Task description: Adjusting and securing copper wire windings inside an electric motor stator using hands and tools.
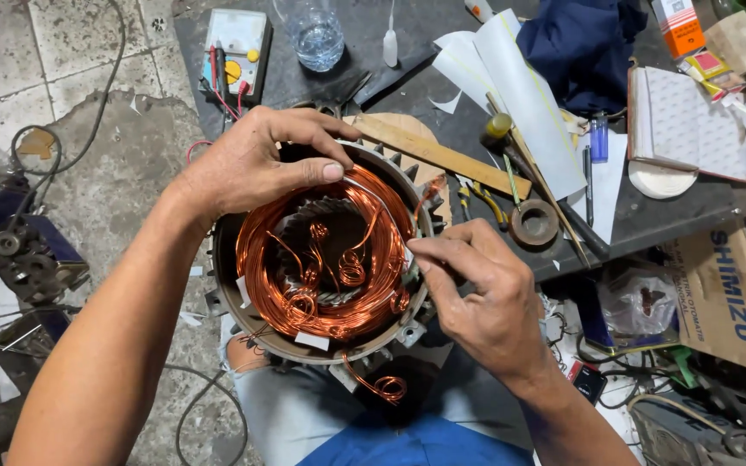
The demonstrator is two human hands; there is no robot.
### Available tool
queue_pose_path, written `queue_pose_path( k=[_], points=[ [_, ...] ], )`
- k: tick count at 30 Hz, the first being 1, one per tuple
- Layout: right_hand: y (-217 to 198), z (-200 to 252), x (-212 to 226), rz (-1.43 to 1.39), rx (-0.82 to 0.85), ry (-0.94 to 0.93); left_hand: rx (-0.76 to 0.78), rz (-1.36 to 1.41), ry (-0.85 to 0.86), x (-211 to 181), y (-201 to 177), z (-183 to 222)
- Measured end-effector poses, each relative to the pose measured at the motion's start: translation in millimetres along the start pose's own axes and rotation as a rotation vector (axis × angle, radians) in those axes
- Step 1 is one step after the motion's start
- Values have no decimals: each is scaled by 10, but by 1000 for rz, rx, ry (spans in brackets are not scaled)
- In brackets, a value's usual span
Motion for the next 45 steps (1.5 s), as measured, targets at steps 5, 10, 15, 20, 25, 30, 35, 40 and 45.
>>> queue_pose_path(
  k=[5, 10, 15, 20, 25, 30, 35, 40, 45],
  points=[
    [0, -56, 19, -16, -2, -34, -24, 30, -9, 67, 6, -2],
    [84, -150, 31, 40, -4, -22, -46, 99, -11, 90, 29, -8],
    [169, -317, 18, 198, -73, -135, -45, 97, 0, 105, 22, -14],
    [157, -475, 103, 279, -40, -246, -22, 102, 34, 121, -11, -17],
    [161, -537, 129, 302, 64, -284, 48, 151, 45, 166, -82, -10],
    [191, -557, 119, 293, 119, -187, 28, 127, 15, 166, -99, 5],
    [250, -557, 84, 302, 65, -106, -85, 67, 83, 116, -51, 40],
    [269, -535, 87, 316, 52, -88, -92, 47, 114, 123, -47, 38],
    [263, -506, 7, 233, 71, -21, -104, -17, 110, 32, -37, 52]
  ],
)
Point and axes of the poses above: each hand's wrist, its own z-axis away from the middle knuckle, its own y-axis out of the palm, x = y × z, the point moved 1 cm from there along -z, towards the middle knuckle, and after that the axes turned 7 degrees about -y, right-handed, at the moved point
